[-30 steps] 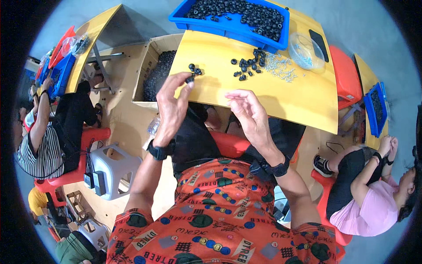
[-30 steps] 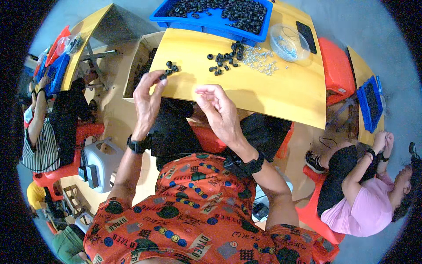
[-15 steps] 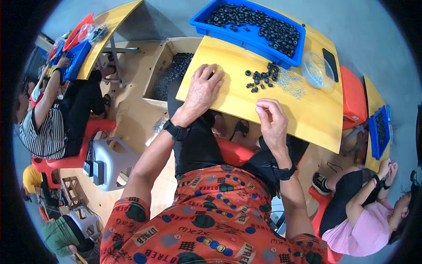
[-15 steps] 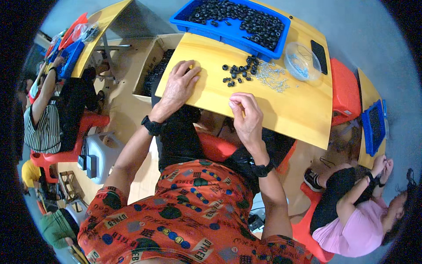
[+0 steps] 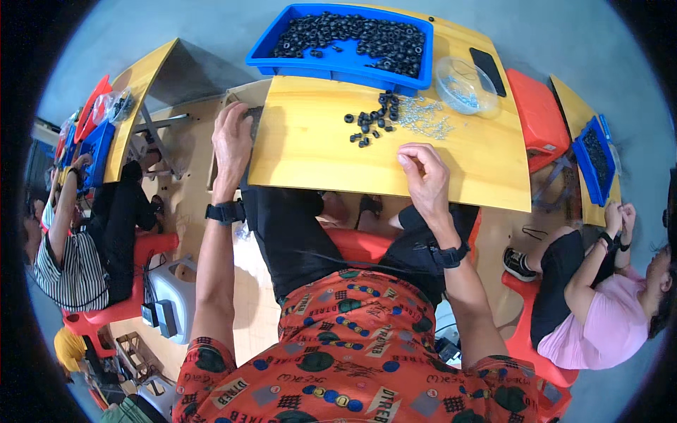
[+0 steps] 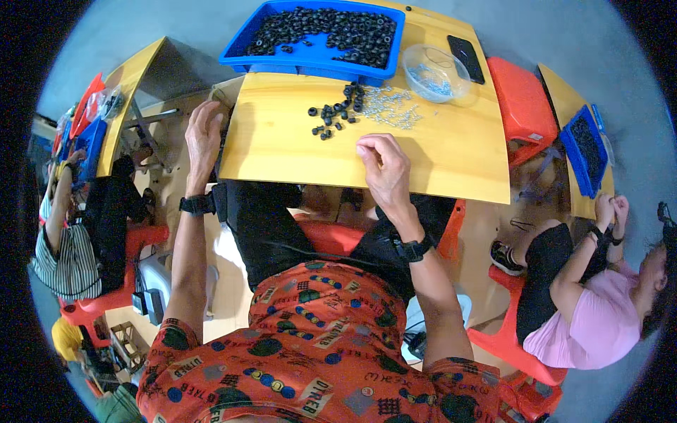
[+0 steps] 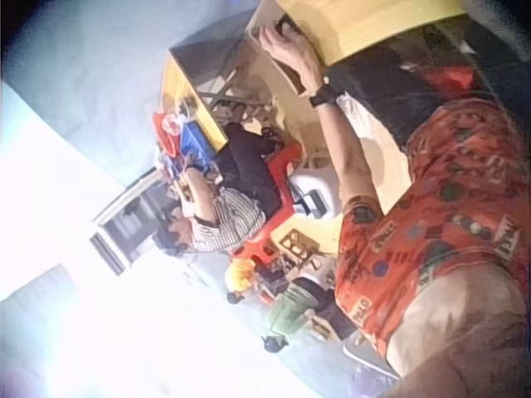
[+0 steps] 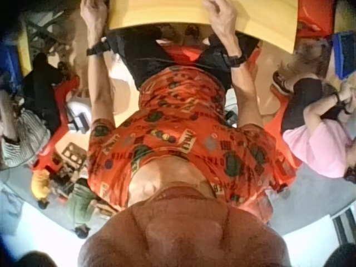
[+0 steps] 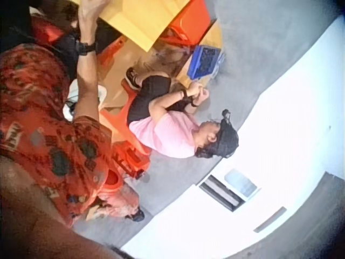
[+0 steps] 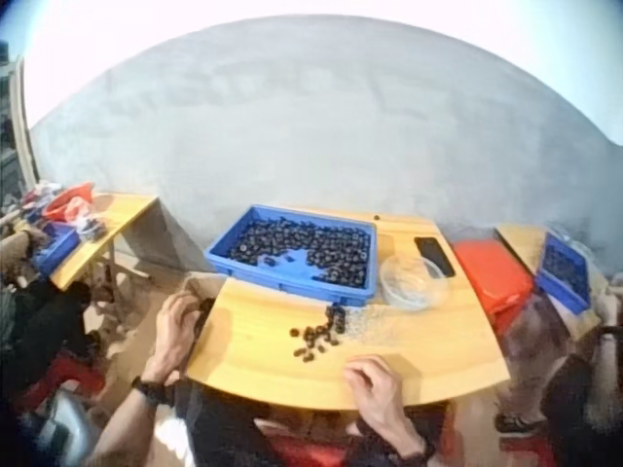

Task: Assembling small black plastic washers with silver metal pins by hand.

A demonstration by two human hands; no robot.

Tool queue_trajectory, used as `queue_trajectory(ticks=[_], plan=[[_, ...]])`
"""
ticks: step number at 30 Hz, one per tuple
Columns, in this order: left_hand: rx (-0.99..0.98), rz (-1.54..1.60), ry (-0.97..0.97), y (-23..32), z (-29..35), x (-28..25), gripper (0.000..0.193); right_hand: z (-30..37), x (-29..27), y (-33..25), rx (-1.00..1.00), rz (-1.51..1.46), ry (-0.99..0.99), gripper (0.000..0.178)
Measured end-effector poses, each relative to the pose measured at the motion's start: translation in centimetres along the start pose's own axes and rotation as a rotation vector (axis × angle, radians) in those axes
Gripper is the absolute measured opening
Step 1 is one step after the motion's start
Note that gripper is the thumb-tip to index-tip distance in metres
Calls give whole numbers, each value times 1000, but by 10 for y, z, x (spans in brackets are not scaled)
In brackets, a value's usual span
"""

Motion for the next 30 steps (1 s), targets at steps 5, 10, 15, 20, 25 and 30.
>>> queue_trajectory(ticks=[5,10,15,20,25,30], plan=[[89,253,-170,85,19,43,21,4,0,0,-23,1,71,5],[-32,321,-307,110,39,80,21,8,-1,1,-46,-4,137,5],[71,396,-214,128,29,90,23,11,-6,1,-36,16,169,5],[223,159,-209,124,34,98,25,9,-4,-1,-13,-9,166,5],[121,185,-212,116,42,81,23,7,-5,13,73,10,145,6],[-196,503,-242,94,56,66,17,2,-19,27,155,-56,264,10]])
Point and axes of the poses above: each hand's wrist, its own z-axis away from the middle knuckle, its own x-axis out of the palm, y = z × x, the point moved 6 cm from there along -z, towards the middle knuckle, and after that the axes turned 9 degrees about -x, right-handed, at the moved point
